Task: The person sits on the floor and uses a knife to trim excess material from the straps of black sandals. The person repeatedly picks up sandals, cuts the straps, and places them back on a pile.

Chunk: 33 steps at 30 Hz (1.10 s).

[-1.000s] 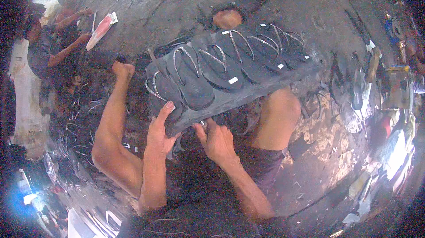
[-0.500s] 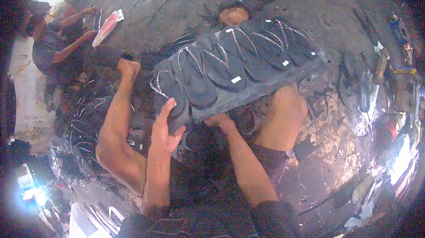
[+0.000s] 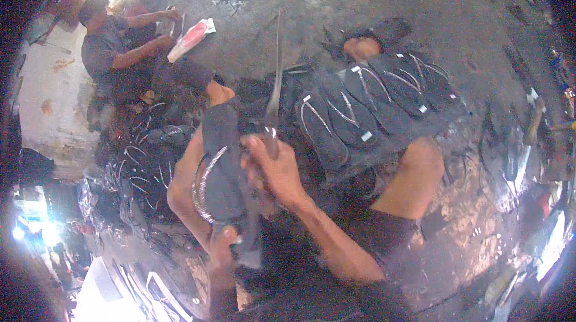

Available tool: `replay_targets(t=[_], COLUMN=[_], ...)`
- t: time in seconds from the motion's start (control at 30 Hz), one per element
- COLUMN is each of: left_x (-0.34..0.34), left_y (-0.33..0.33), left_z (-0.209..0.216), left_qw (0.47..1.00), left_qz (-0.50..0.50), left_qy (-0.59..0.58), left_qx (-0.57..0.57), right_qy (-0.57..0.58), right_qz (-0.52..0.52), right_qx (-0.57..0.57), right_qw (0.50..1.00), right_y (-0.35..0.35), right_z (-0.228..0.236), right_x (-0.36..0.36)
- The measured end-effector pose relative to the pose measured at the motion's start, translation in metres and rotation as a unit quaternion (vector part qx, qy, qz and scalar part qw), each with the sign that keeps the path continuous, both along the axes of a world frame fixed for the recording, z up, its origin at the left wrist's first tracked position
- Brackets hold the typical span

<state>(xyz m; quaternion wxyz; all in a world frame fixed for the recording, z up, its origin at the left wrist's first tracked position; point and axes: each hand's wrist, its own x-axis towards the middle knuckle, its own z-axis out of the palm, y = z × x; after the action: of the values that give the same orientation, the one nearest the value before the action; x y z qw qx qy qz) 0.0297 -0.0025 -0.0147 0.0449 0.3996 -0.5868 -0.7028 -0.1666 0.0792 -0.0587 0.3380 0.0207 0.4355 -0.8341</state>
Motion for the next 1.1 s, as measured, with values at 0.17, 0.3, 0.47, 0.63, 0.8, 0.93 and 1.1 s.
replay_targets(t=[0.17,0.3,0.47,0.63,0.8,0.93,1.1], left_x=[-0.038,-0.055,-0.039,-0.026,-0.034,-0.038,-0.046], left_y=[-0.001,-0.025,-0.031,-0.029,-0.026,-0.037,-0.043], left_z=[0.022,0.045,0.064,0.061,0.062,0.063,0.062], left_qw=[0.953,0.983,0.992,0.992,0.992,0.992,0.988], left_qz=[-0.185,-0.072,-0.019,-0.01,-0.042,-0.122,-0.156], left_qy=[0.064,0.083,0.09,0.052,0.044,0.021,-0.003], left_qx=[-0.233,-0.149,0.09,0.117,0.106,0.033,-0.005], right_qy=[0.283,0.365,0.391,0.308,0.374,0.443,0.44], right_qz=[-0.027,-0.025,0.132,0.245,0.221,0.291,0.432], right_qx=[0.151,0.194,0.346,0.42,0.446,0.406,0.371], right_qw=[0.947,0.91,0.843,0.818,0.783,0.744,0.695], right_y=[0.036,0.051,0.154,0.215,0.178,0.131,0.089], right_z=[0.047,0.061,0.037,0.022,0.014,0.039,0.093], right_x=[0.011,0.059,0.104,0.181,0.131,0.054,-0.019])
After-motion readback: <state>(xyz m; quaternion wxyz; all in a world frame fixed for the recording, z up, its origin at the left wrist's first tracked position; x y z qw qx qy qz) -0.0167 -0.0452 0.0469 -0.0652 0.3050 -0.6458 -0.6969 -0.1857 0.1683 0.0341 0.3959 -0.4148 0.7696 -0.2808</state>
